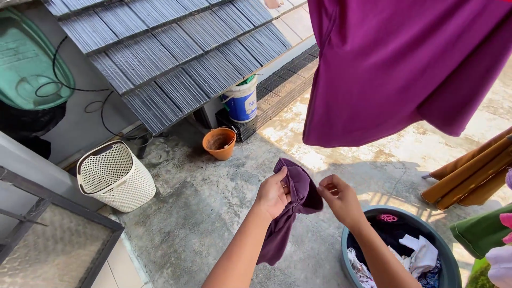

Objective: The person is hanging wet laundry on various drying racks and hangers in an outdoor area.

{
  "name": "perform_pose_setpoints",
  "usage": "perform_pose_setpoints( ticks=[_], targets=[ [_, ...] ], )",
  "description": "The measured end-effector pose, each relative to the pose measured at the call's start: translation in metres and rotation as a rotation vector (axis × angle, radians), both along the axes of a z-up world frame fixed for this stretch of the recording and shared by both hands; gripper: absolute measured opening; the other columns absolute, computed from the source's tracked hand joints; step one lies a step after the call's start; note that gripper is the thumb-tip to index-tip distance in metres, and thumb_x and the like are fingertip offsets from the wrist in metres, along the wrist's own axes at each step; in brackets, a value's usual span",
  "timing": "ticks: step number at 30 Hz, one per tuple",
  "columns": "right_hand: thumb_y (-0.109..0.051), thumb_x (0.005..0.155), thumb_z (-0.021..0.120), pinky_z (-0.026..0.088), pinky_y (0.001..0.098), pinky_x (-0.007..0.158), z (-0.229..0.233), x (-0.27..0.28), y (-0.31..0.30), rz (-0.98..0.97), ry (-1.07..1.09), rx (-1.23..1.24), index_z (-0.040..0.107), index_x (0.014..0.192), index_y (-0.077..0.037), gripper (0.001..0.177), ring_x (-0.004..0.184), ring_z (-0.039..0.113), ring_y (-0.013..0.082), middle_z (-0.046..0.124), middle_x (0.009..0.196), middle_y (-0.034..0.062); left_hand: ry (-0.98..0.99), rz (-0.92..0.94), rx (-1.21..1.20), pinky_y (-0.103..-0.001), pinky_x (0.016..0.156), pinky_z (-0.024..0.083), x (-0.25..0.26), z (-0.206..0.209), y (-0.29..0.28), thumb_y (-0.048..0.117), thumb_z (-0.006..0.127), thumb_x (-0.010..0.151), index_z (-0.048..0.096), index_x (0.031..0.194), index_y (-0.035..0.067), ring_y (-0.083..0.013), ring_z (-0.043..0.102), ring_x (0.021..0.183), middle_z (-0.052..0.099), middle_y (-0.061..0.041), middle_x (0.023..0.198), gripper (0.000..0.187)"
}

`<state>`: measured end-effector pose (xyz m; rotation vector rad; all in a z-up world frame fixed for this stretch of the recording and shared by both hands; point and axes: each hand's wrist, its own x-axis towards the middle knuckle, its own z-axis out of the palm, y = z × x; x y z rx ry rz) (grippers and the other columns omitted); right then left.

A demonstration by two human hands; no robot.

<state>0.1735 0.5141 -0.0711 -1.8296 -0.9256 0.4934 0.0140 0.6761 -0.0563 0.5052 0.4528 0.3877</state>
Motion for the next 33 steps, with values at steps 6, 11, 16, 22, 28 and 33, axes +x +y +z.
perform_pose_setpoints(
  ticks=[6,11,16,22,28,33],
  targets=[
    [-0.02,0.083,0.078,0.046,0.0343,0.094,0.028,-0.079,0.019,0.296,0.0,0.161,0.066,0.111,-0.003,0.035,0.101,0.066,0.0141,0.074,0.099,0.0038,-0.035,0.091,0.012,-0.039,0.096,0.056,-0.012,0.01,0.006,0.035,0.059,0.101,0.061,0.123,0.001,-0.0212,0.067,0.105,0.068,-0.01,0.115,0.04],
    [-0.024,0.093,0.071,0.051,0.0341,0.082,-0.01,-0.066,0.027,0.213,0.176,0.044,0.069,0.106,-0.003,0.025,0.084,0.063,0.0138,0.071,0.087,0.0026,-0.004,0.179,0.067,-0.04,0.106,0.048,-0.023,0.003,0.011,0.038,0.058,0.101,0.055,0.135,0.002,-0.0208,0.061,0.117,0.063,-0.01,0.127,0.05],
    [-0.023,0.1,0.064,0.047,0.0341,0.073,0.007,-0.054,0.018,0.223,0.343,0.078,0.071,0.105,0.0,0.024,0.076,0.058,0.0137,0.068,0.08,0.0048,0.267,0.168,0.096,-0.052,0.108,0.034,-0.036,0.054,-0.011,0.044,0.054,0.1,0.046,0.141,0.015,-0.0244,0.056,0.125,0.059,-0.006,0.133,0.051],
    [-0.029,0.092,0.071,0.054,0.0332,0.075,0.021,-0.057,0.006,0.252,-0.231,-0.176,0.076,0.112,-0.011,0.027,0.079,0.073,0.0171,0.075,0.088,0.0039,0.097,0.172,0.09,-0.043,0.102,0.052,-0.006,-0.034,-0.004,0.022,0.068,0.097,0.045,0.13,0.018,-0.0214,0.064,0.114,0.065,-0.006,0.121,0.04],
    [-0.033,0.073,0.085,0.059,0.0392,0.072,-0.02,-0.029,-0.011,-0.163,-0.246,-0.244,0.051,0.135,-0.01,0.074,0.079,0.073,0.0278,0.063,0.116,0.0154,-0.074,0.148,0.031,-0.035,0.079,0.059,0.005,-0.024,-0.028,0.02,0.071,0.095,0.061,0.109,0.012,-0.0163,0.07,0.085,0.069,-0.003,0.098,0.019],
    [-0.013,0.094,0.059,0.061,0.0425,0.079,-0.057,-0.02,-0.013,0.18,1.142,-0.044,0.059,0.129,-0.002,0.036,0.086,0.071,0.0227,0.069,0.111,0.0134,-0.084,0.001,0.185,-0.031,0.092,0.054,0.008,-0.03,-0.033,0.024,0.08,0.092,0.052,0.131,0.011,-0.0149,0.068,0.102,0.069,-0.001,0.114,0.05]
  ],
)
